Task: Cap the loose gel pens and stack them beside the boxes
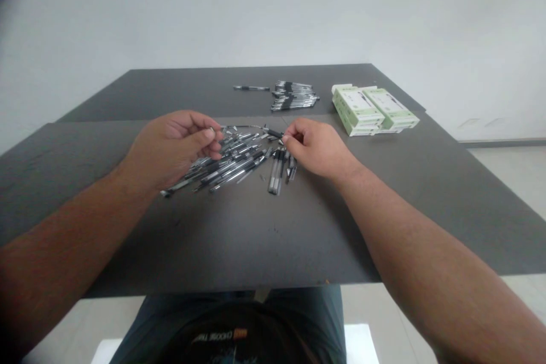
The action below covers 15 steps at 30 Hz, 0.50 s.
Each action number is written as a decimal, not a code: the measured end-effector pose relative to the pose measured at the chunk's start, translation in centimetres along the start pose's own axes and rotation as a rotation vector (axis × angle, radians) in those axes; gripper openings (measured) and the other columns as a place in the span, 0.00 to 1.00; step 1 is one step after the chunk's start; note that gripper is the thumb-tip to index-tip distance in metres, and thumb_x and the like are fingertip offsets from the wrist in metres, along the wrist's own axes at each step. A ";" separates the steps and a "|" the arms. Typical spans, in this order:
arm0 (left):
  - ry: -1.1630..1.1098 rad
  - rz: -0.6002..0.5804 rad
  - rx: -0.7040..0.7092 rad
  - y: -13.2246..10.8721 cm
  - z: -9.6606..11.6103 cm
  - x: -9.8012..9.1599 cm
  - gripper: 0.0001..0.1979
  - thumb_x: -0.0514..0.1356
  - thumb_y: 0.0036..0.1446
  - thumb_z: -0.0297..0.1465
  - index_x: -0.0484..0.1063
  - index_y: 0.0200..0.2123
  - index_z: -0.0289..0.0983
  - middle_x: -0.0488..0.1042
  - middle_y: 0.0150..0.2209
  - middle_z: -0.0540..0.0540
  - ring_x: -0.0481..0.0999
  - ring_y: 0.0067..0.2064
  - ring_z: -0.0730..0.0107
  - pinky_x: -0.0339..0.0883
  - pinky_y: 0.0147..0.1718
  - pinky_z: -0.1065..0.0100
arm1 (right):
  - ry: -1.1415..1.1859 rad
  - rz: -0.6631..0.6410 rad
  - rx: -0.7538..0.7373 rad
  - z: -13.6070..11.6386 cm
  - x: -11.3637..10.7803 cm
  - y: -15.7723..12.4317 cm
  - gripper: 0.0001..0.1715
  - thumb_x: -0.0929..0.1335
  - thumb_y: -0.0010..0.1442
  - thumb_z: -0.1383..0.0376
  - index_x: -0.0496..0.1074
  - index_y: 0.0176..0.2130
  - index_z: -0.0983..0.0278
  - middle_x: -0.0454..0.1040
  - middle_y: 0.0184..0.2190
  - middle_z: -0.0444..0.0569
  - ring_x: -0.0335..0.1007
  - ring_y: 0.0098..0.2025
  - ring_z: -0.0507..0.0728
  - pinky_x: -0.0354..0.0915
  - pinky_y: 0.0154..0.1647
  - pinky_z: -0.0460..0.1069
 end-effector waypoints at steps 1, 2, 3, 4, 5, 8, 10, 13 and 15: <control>-0.073 0.014 -0.012 -0.3 -0.2 0.0 0.10 0.75 0.60 0.34 0.82 0.42 0.37 0.85 0.40 0.44 0.81 0.32 0.70 0.82 0.34 0.65 | 0.008 -0.018 -0.003 -0.2 0.3 -0.2 0.11 0.71 0.66 0.56 0.81 0.36 0.59 0.82 0.29 0.47 0.74 0.32 0.60 0.63 0.36 0.53; -0.135 0.026 -0.016 -0.4 -0.5 0.0 0.11 0.76 0.59 0.34 0.81 0.42 0.37 0.85 0.40 0.44 0.82 0.34 0.70 0.82 0.33 0.66 | 0.016 -0.036 -0.012 -0.5 0.5 -0.4 0.12 0.71 0.66 0.56 0.81 0.37 0.59 0.82 0.29 0.47 0.74 0.32 0.59 0.63 0.36 0.52; -0.182 0.035 -0.016 -0.5 -0.8 0.1 0.13 0.77 0.58 0.35 0.81 0.41 0.37 0.84 0.41 0.44 0.82 0.35 0.70 0.82 0.32 0.68 | 0.023 -0.053 -0.026 -0.8 0.8 -0.6 0.12 0.71 0.66 0.55 0.81 0.37 0.59 0.82 0.29 0.46 0.74 0.32 0.59 0.62 0.36 0.52; -0.219 0.041 -0.013 -0.6 -1.1 0.2 0.13 0.78 0.57 0.35 0.81 0.41 0.37 0.84 0.41 0.45 0.82 0.36 0.70 0.80 0.31 0.69 | 0.030 -0.069 -0.044 -1.2 1.0 -0.8 0.12 0.71 0.66 0.56 0.81 0.37 0.59 0.81 0.29 0.46 0.74 0.31 0.59 0.62 0.35 0.52; -0.244 0.054 -0.010 -0.6 -1.6 0.2 0.13 0.78 0.56 0.34 0.82 0.40 0.37 0.83 0.41 0.45 0.81 0.37 0.70 0.80 0.31 0.71 | 0.035 -0.085 -0.063 -1.6 1.2 -1.0 0.11 0.71 0.66 0.56 0.81 0.37 0.59 0.81 0.28 0.45 0.73 0.30 0.58 0.62 0.35 0.51; -0.250 0.073 -0.026 -0.7 -3.1 0.2 0.11 0.78 0.55 0.34 0.83 0.39 0.38 0.81 0.37 0.48 0.79 0.35 0.71 0.80 0.33 0.70 | 0.046 -0.128 -0.110 -2.8 1.6 -1.7 0.09 0.71 0.66 0.58 0.80 0.36 0.58 0.79 0.26 0.43 0.70 0.28 0.56 0.60 0.33 0.51; -0.218 0.049 -0.039 -1.1 -3.9 0.3 0.10 0.76 0.57 0.34 0.84 0.41 0.39 0.81 0.37 0.49 0.78 0.33 0.72 0.79 0.34 0.68 | 0.054 -0.148 -0.145 -3.5 1.8 -2.0 0.08 0.71 0.67 0.59 0.79 0.36 0.58 0.79 0.27 0.43 0.71 0.28 0.56 0.60 0.33 0.51; -0.208 0.033 -0.044 -1.7 -4.5 0.5 0.09 0.74 0.61 0.34 0.84 0.43 0.41 0.81 0.36 0.50 0.79 0.31 0.72 0.78 0.34 0.68 | 0.069 -0.177 -0.184 -4.3 2.1 -2.5 0.07 0.71 0.67 0.60 0.78 0.36 0.58 0.80 0.28 0.43 0.72 0.29 0.56 0.62 0.34 0.50; -0.210 0.029 -0.050 -2.0 -4.5 0.8 0.08 0.74 0.61 0.35 0.83 0.43 0.41 0.81 0.34 0.50 0.80 0.30 0.72 0.77 0.34 0.68 | 0.067 -0.192 -0.193 -4.5 2.2 -2.6 0.06 0.71 0.67 0.61 0.78 0.36 0.58 0.80 0.29 0.44 0.73 0.29 0.56 0.63 0.34 0.51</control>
Point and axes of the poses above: each hand's wrist, its own y-axis towards the middle knuckle, its own x-axis out of the palm, z = x × y, the point moved 6 cm from there along y, towards the middle knuckle
